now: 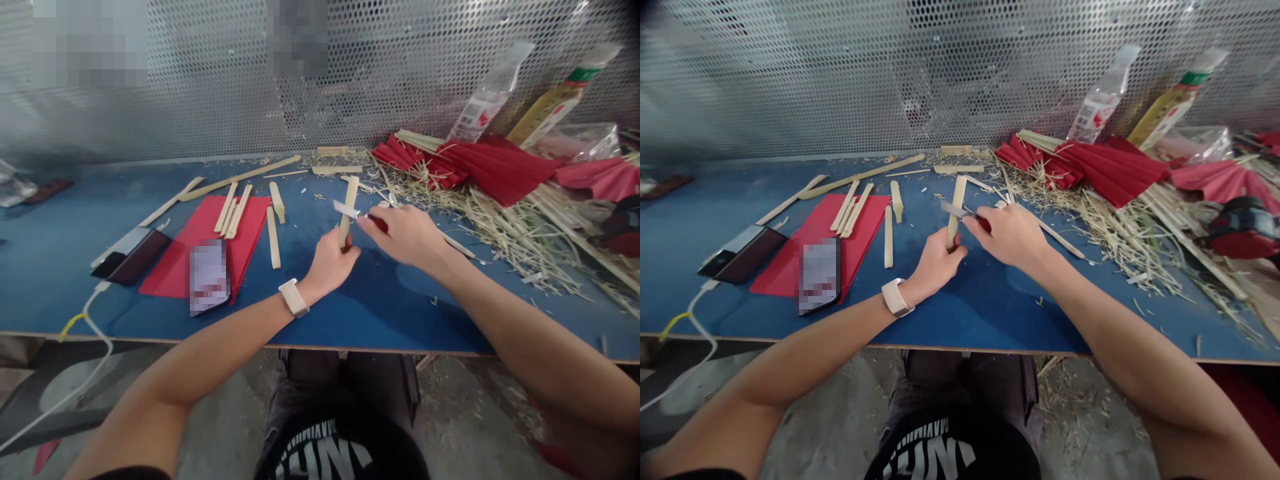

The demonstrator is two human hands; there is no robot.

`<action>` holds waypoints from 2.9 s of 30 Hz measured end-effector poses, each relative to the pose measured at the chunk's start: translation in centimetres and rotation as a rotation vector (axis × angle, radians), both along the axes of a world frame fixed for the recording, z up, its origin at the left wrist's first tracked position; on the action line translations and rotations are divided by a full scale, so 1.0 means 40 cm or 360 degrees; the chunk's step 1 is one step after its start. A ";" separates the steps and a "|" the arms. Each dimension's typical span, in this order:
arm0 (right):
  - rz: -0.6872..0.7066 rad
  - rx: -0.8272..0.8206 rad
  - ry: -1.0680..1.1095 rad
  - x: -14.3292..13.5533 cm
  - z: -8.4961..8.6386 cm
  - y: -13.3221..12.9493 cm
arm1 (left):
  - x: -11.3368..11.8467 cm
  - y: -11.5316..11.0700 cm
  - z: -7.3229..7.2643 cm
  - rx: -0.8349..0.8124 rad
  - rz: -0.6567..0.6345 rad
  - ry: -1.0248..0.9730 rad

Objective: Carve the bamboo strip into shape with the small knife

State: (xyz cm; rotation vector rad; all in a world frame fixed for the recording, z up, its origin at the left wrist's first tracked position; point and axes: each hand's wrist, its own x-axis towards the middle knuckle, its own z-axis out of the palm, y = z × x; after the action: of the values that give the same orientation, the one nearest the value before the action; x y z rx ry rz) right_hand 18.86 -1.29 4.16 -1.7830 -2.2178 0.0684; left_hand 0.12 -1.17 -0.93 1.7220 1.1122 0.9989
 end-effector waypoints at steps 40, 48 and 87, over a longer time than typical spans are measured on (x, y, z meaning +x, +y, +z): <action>0.0178 -0.0067 -0.0057 0.028 0.008 0.014 | 0.000 -0.003 -0.002 -0.0080 -0.0018 -0.0067; 0.0240 -0.0180 -0.0144 0.032 0.003 0.018 | 0.003 0.006 -0.014 -0.0160 -0.0008 -0.0148; 0.0081 -0.0166 -0.0269 0.007 0.009 0.004 | -0.002 -0.006 0.002 -0.0078 -0.0024 -0.0055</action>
State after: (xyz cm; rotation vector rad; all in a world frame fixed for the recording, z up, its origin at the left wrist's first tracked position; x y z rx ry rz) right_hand 19.14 -1.14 4.51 -1.8483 -2.4193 0.0461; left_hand 0.04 -1.39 -0.86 1.6657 1.0915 0.9813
